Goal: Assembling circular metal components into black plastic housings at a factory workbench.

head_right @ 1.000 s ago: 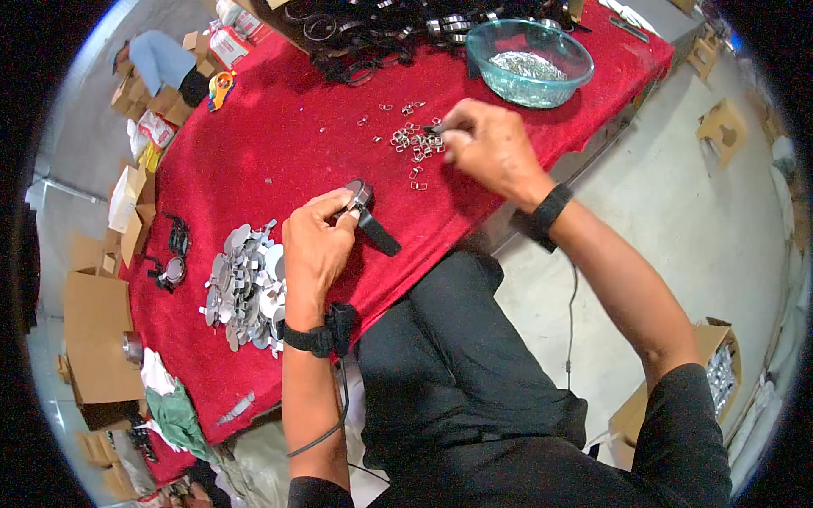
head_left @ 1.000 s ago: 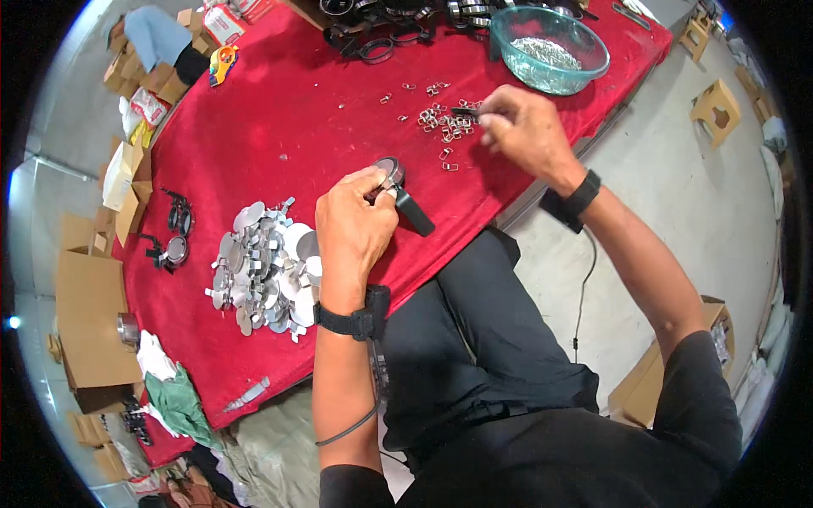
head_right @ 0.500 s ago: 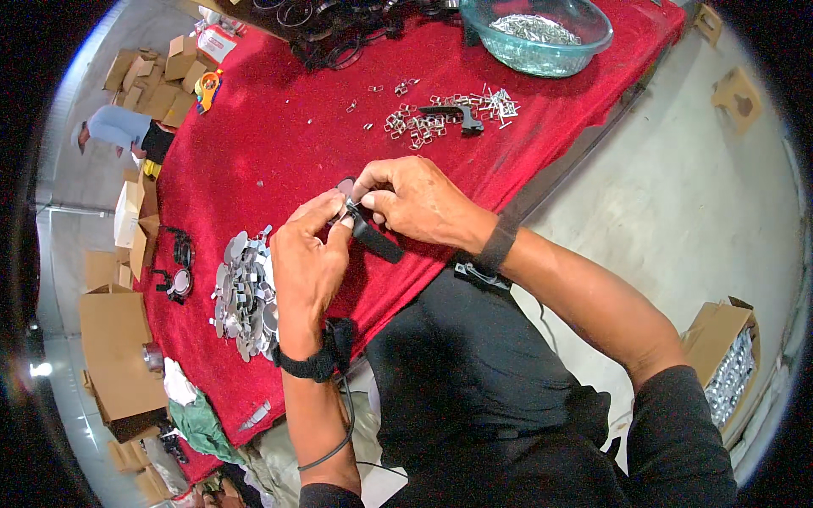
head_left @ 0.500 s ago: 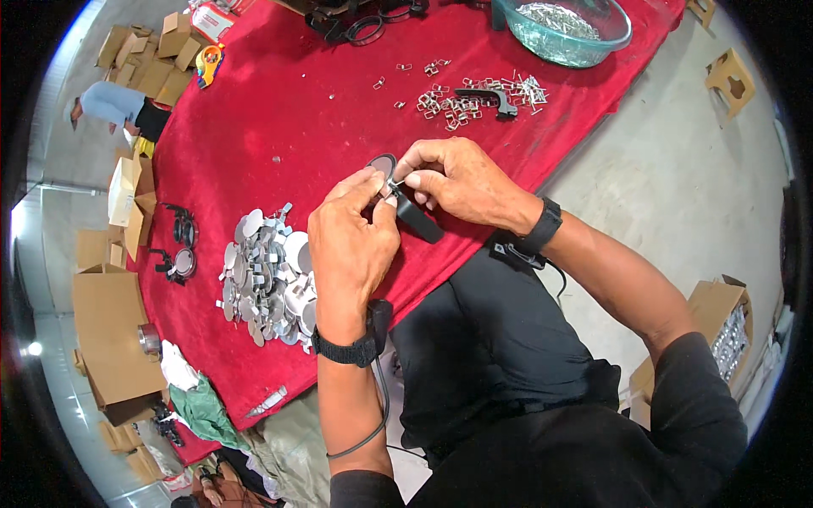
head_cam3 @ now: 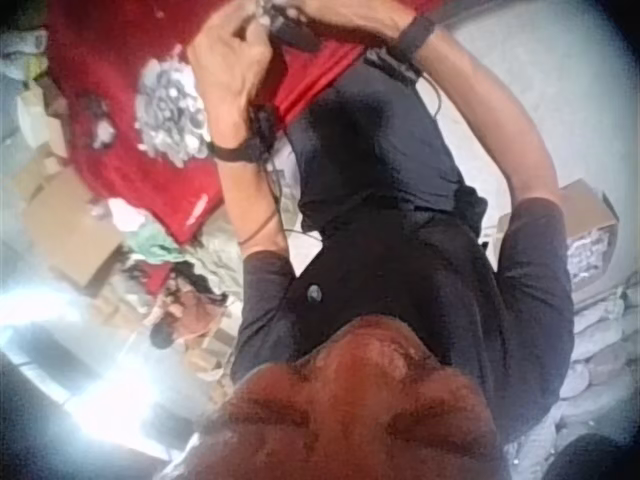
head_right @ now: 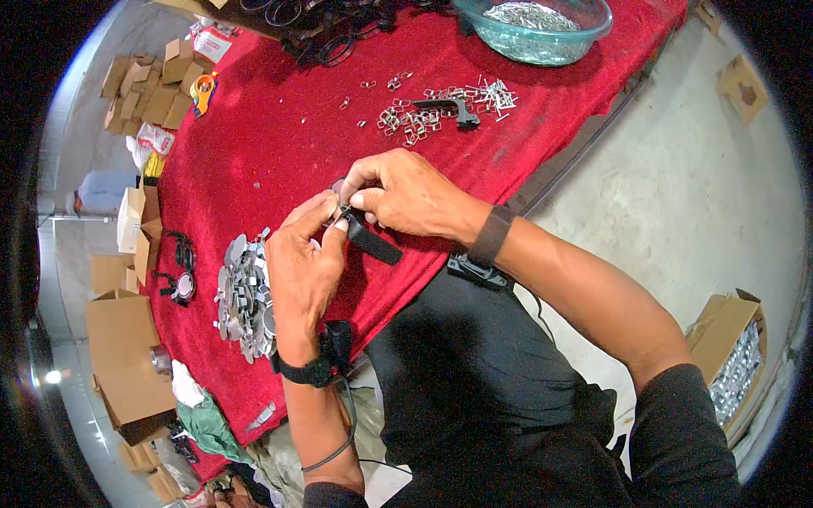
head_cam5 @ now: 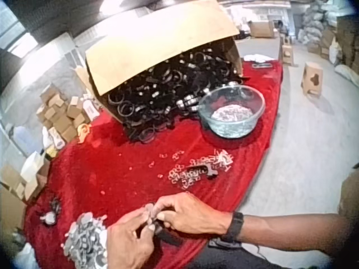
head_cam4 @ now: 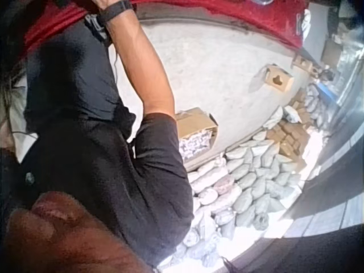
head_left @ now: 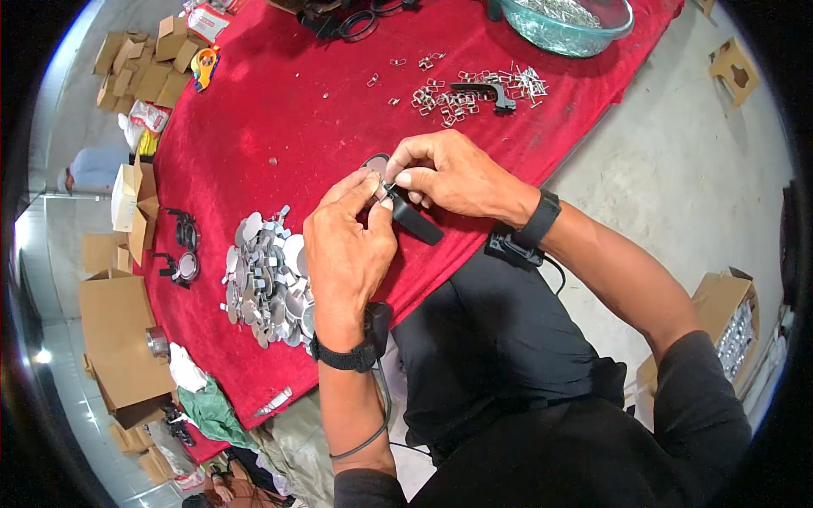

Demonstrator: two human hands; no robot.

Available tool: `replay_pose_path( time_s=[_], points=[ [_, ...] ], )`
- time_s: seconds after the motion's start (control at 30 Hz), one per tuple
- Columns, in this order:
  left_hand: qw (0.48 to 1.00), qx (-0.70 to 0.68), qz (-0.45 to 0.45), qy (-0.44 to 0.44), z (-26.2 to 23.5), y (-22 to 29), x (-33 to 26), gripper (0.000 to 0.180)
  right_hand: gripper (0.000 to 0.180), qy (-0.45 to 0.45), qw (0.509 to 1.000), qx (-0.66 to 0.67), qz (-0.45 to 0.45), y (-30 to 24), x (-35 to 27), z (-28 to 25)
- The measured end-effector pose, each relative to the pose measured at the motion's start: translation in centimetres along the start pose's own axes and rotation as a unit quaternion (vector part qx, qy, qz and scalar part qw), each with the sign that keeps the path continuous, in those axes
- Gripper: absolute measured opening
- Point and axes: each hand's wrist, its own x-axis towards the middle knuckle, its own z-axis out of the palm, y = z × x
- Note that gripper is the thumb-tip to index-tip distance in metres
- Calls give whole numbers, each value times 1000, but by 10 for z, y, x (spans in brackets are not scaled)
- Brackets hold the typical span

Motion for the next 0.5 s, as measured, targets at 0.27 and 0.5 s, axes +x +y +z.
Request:
replay_pose_path(
  time_s=[0.27,0.5],
  points=[
    [1000,18,8,16,6,0,0,34,18,5,1000,11,11,2,1,1],
    [1000,1,3,14,5,-3,-2,35,20,83,994,-44,-46,5,-9,10]
  ],
)
